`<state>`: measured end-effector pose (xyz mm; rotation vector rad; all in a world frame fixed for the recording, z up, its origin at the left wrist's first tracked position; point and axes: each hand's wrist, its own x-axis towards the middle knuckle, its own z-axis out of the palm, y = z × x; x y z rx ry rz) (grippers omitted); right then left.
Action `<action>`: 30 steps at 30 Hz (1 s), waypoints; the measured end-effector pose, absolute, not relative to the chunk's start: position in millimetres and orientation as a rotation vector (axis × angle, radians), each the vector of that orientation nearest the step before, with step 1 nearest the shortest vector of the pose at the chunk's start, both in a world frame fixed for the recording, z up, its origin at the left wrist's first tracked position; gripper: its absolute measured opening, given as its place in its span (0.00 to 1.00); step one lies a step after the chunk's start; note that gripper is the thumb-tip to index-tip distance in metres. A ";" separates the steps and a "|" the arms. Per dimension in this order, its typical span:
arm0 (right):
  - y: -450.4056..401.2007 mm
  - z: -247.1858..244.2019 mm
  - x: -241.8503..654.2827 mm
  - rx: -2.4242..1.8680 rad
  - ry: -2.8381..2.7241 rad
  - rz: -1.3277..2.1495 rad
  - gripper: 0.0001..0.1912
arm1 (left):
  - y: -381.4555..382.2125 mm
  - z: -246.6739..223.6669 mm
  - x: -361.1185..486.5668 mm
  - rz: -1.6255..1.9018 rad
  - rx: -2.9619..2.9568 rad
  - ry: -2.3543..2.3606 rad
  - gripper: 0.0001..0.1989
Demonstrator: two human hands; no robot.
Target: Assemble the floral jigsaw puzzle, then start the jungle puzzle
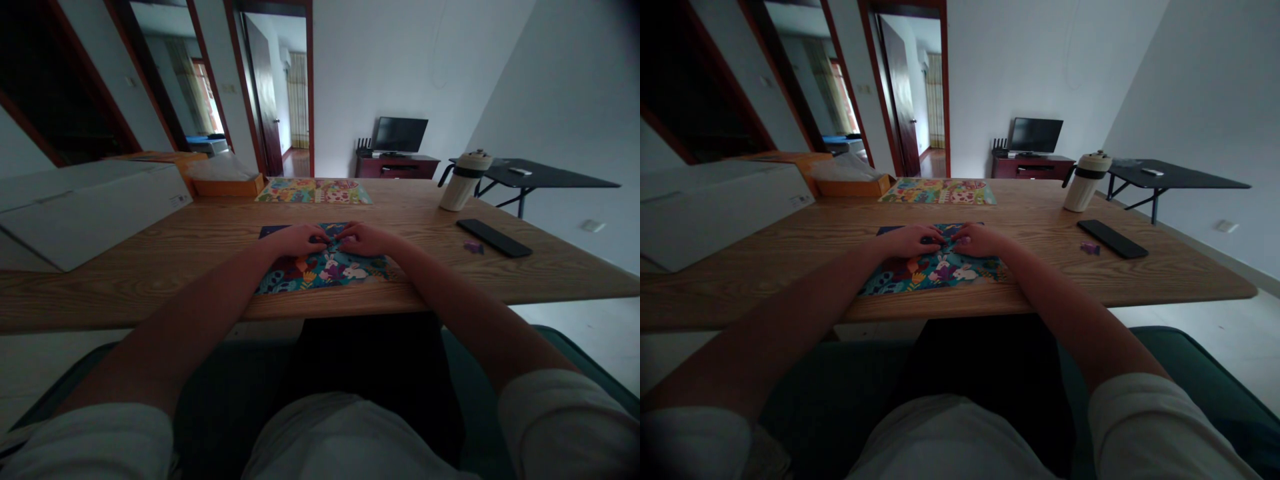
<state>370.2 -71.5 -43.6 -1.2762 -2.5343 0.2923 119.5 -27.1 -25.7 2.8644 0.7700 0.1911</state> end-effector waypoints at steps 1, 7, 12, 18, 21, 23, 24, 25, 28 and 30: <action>-72.5 -43.1 369.5 -1.279 -2.526 0.289 0.18 | -27.2 -25.5 119.2 0.195 2.864 0.770 0.16; -74.7 -41.8 369.1 -1.334 -2.507 0.276 0.19 | -29.9 -24.0 119.7 0.192 2.877 0.736 0.17; -73.3 -42.2 370.7 -1.312 -2.513 0.277 0.18 | -32.4 -23.5 121.3 0.150 2.873 0.734 0.16; -74.5 -45.5 366.4 -1.341 -2.511 0.264 0.17 | -29.1 -25.0 120.6 0.133 2.882 0.719 0.17; -75.0 -39.1 366.2 -1.361 -2.516 0.258 0.16 | -27.5 -25.9 120.1 0.104 2.906 0.705 0.17; -75.5 -25.8 375.2 -1.418 -2.466 0.244 0.18 | -26.7 -26.2 119.7 0.084 2.913 0.716 0.18; -76.3 -16.4 384.1 -1.474 -2.416 0.232 0.20 | -26.2 -26.3 119.2 0.081 2.912 0.724 0.18; -77.9 -5.8 396.4 -1.546 -2.350 0.222 0.22 | -25.4 -26.4 118.5 0.085 2.909 0.731 0.19; -90.3 25.2 451.9 -1.801 -2.176 0.193 0.25 | -21.3 -26.3 115.2 0.133 2.892 0.757 0.19; -106.4 37.0 498.8 -1.964 -2.159 0.166 0.22 | -17.4 -25.9 112.6 0.189 2.885 0.796 0.19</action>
